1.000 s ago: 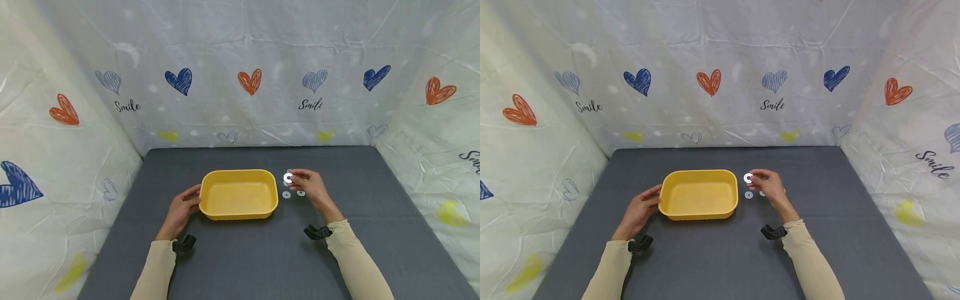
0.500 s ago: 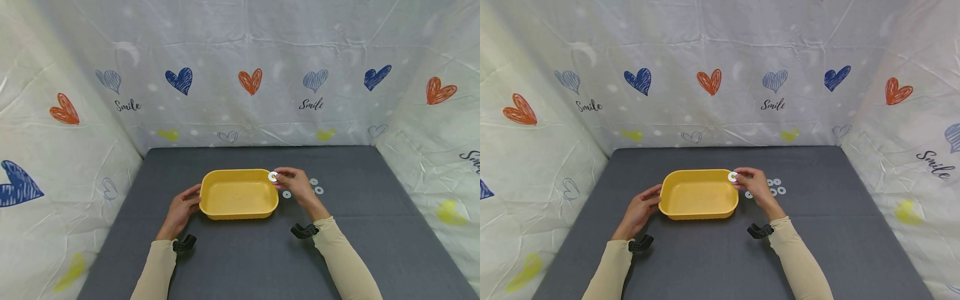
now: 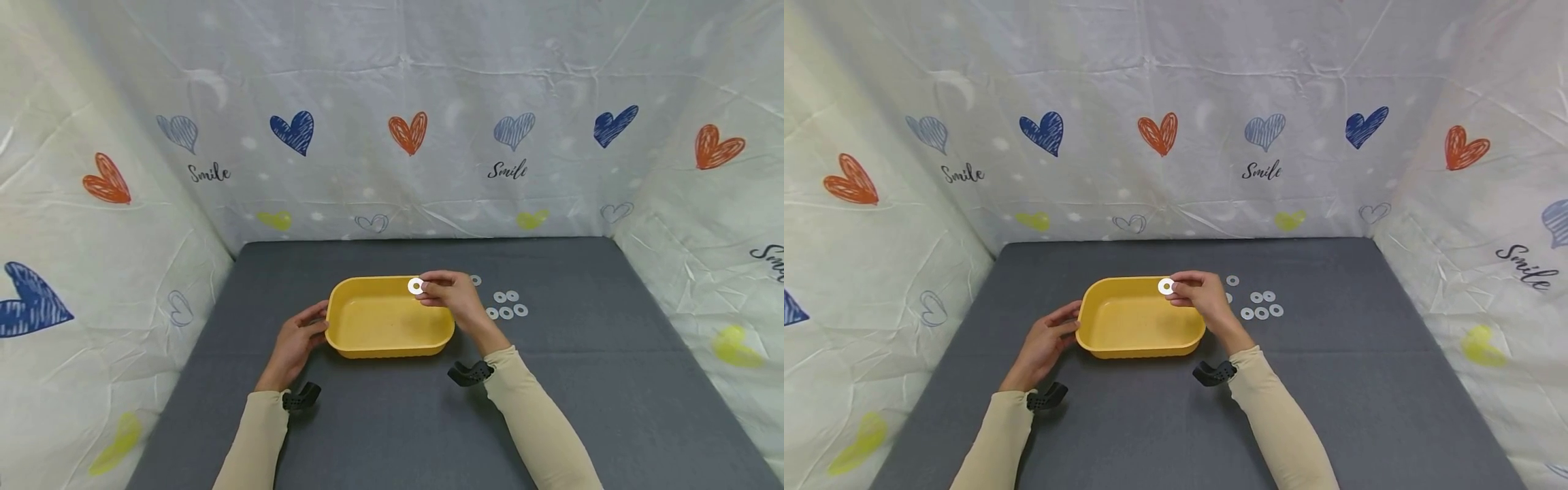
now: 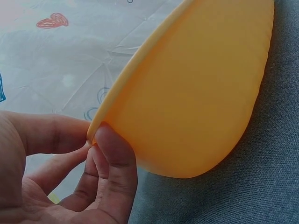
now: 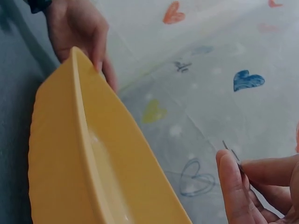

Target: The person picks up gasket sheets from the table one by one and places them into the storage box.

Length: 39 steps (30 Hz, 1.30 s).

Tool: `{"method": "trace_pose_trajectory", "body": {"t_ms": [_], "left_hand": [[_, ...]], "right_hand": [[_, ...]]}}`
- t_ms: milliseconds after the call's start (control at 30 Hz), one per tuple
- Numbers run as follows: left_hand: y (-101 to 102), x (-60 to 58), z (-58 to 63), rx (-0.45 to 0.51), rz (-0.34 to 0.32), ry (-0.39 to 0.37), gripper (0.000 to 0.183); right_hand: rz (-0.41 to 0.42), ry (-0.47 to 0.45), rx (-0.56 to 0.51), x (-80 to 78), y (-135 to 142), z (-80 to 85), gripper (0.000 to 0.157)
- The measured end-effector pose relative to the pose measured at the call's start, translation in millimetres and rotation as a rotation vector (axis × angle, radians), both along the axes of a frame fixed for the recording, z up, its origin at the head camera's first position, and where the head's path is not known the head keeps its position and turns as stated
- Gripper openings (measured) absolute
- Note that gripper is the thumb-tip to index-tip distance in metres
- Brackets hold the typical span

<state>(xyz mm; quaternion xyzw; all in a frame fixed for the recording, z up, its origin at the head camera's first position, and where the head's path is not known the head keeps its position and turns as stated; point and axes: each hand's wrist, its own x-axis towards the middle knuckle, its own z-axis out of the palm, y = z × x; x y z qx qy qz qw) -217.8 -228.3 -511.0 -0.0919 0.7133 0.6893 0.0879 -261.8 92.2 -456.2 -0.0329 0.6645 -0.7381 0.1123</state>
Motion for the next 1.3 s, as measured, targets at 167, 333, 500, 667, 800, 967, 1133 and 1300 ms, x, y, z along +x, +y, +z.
{"method": "trace_pose_trajectory", "body": {"t_ms": [167, 333, 500, 667, 800, 967, 1133, 1300], "left_hand": [[0, 0.0, -1.0, -0.009, 0.006, -0.004, 0.049], [1, -0.5, -1.0, -0.002, 0.012, -0.008, 0.049], [2, -0.8, -1.6, -0.008, 0.014, -0.016, 0.05], [3, -2.0, -1.7, -0.005, 0.019, -0.029, 0.05], [2, -2.6, -1.7, -0.014, 0.021, -0.024, 0.05], [2, -4.2, -1.9, -0.01, 0.022, -0.011, 0.05], [2, -4.4, -1.5, -0.003, 0.028, -0.018, 0.049], [2, -1.7, 1.4, 0.009, 0.027, -0.02, 0.05]], "right_hand": [[-0.002, -0.032, -0.043, -0.2, -17, 1.1, 0.027], [0.016, -0.049, -0.054, -1.1, -33, 0.0, 0.024], [0.022, -0.077, -0.053, -1.6, -46, -2.6, 0.023], [0.019, -0.092, -0.013, -3.0, -57, -3.3, 0.023], [0.021, -0.109, 0.005, -5.2, -67, -2.5, 0.022], [0.004, -0.147, -0.006, -10.7, -79, -4.4, 0.021], [-0.002, -0.185, -0.003, -14.3, -90, -9.6, 0.021], [-0.009, -0.192, 0.038, -17.4, -102, -14.1, 0.02]]}}
